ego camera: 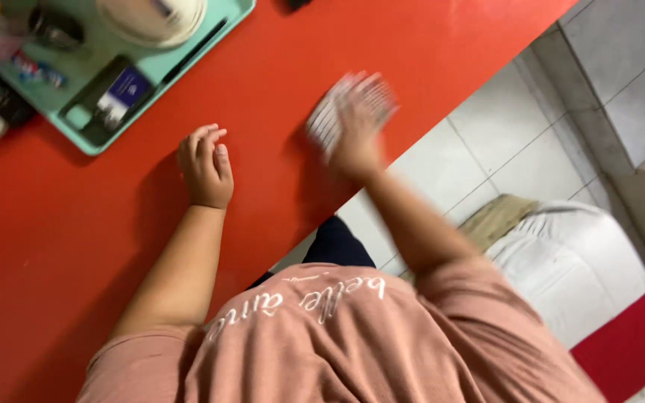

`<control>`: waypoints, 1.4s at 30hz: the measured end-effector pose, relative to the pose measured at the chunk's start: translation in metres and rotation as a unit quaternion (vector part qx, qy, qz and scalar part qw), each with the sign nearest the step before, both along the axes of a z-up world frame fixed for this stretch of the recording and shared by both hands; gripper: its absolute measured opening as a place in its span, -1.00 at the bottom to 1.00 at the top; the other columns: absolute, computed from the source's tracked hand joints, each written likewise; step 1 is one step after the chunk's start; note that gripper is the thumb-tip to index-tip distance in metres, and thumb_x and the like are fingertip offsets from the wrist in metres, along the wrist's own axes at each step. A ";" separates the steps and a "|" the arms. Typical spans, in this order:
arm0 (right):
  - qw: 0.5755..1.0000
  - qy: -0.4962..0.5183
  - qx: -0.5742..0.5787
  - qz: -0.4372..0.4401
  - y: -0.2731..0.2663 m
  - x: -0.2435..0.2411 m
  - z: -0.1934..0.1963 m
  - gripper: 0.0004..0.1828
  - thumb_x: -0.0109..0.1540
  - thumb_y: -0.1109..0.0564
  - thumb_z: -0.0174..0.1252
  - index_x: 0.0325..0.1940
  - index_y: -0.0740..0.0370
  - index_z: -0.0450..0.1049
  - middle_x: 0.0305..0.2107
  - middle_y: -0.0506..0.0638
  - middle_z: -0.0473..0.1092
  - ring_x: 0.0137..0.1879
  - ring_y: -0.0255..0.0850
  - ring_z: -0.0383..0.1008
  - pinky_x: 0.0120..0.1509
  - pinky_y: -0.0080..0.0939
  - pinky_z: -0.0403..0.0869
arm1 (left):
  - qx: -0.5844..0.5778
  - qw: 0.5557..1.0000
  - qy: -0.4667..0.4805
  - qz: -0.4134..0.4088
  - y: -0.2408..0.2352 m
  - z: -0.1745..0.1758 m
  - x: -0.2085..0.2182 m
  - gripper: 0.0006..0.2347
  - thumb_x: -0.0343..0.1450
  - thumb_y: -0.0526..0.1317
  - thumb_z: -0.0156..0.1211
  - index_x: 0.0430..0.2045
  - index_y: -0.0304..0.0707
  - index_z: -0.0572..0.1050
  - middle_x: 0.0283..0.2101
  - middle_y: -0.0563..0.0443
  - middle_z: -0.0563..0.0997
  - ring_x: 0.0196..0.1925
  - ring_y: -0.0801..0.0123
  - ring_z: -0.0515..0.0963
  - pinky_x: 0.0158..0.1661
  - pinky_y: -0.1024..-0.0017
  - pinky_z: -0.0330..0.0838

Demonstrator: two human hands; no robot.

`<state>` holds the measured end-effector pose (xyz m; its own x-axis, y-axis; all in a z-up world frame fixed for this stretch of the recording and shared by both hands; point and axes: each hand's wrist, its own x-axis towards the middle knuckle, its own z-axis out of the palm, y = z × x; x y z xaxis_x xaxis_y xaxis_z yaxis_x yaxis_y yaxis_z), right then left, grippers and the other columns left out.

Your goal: The recorder is wiping a long red table with a cloth in a hotel room environment.

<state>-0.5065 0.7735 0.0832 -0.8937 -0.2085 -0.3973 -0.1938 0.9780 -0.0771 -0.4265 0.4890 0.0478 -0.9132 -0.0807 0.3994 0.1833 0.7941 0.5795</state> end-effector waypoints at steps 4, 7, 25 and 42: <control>0.962 -0.032 -0.189 0.193 0.049 0.058 -0.018 0.13 0.00 -0.13 0.37 0.56 0.03 0.00 0.55 0.27 -0.27 0.64 0.22 -0.38 0.60 0.36 -0.29 | -0.040 0.999 -0.021 0.003 0.019 -0.013 -0.031 -0.76 0.65 -0.14 -0.09 -0.04 -0.21 0.54 0.17 -0.03 0.51 0.21 0.01 0.45 0.25 0.03 0.27; 0.974 -0.052 -0.171 0.142 0.117 0.019 -0.030 0.19 -0.05 0.13 0.22 0.67 0.03 -0.03 0.61 0.16 -0.22 0.73 0.09 -0.31 0.71 0.30 -0.22 | -0.090 0.994 -0.049 0.031 0.019 -0.012 -0.034 -0.76 0.65 -0.12 -0.06 -0.01 -0.21 0.53 0.20 -0.04 0.46 0.25 -0.01 0.41 0.28 0.02 0.26; 0.959 -0.101 -0.184 0.191 0.120 -0.021 -0.026 0.00 0.06 -0.18 0.35 0.54 -0.12 0.10 0.54 0.14 -0.24 0.63 0.17 -0.33 0.58 0.35 -0.22 | -0.095 0.991 -0.085 0.040 0.022 -0.007 -0.036 -0.75 0.62 -0.09 -0.07 0.07 -0.15 0.48 0.22 -0.06 0.46 0.26 -0.02 0.43 0.29 -0.01 0.26; 0.963 0.212 -0.082 -0.145 0.338 -0.241 -0.203 0.09 0.40 -0.18 0.13 0.59 0.56 -0.38 0.61 0.38 -0.43 0.71 0.11 -0.44 0.78 0.29 -0.19 | -0.112 0.989 -0.087 0.043 0.025 -0.003 -0.039 -0.69 0.66 -0.03 -0.19 0.06 -0.18 0.47 0.21 -0.06 0.44 0.27 0.02 0.42 0.29 -0.01 0.26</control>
